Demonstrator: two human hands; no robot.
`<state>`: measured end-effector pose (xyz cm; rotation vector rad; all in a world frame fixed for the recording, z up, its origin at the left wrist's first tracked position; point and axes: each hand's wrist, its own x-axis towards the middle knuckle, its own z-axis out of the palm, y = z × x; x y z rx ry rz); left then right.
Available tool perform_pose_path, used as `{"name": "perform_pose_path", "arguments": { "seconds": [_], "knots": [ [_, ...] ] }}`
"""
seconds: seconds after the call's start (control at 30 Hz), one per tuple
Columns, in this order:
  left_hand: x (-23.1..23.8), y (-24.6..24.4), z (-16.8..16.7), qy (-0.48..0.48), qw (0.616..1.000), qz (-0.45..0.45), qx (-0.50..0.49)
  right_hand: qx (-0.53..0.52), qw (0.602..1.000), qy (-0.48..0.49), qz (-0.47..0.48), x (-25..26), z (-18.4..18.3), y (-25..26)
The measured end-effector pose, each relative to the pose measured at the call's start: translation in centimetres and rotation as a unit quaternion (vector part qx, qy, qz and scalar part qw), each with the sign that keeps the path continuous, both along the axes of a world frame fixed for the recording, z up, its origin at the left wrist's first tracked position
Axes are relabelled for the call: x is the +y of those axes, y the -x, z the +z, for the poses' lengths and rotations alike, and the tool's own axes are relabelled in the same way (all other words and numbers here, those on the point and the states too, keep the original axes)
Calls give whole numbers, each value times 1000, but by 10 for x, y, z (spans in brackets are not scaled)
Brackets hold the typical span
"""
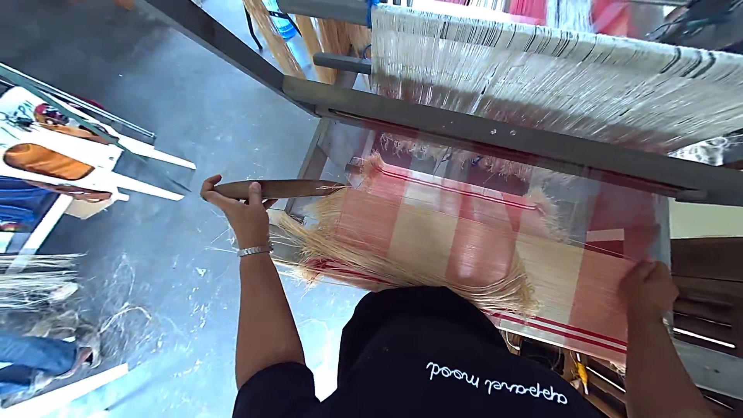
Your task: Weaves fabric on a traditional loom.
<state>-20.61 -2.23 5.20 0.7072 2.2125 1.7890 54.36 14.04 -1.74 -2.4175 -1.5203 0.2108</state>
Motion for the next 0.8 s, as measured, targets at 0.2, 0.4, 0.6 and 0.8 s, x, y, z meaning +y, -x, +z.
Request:
{"name": "perform_pose_path", "arguments": {
  "seconds": [0.2, 0.4, 0.6, 0.8],
  "knots": [
    [28, -79, 19, 198, 934, -76, 288, -12, 1000, 20, 12, -4, -2, 1],
    [60, -65, -30, 363, 839, -208, 349, -24, 999, 45, 19, -3, -2, -4],
    [-20, -47, 51, 24, 934, 92, 345, 7, 993, -108, 39, 10, 52, 28],
    [-19, -168, -10, -65, 978, -197, 2, 52, 898, -182, 398, 82, 127, 216]
  ]
}}
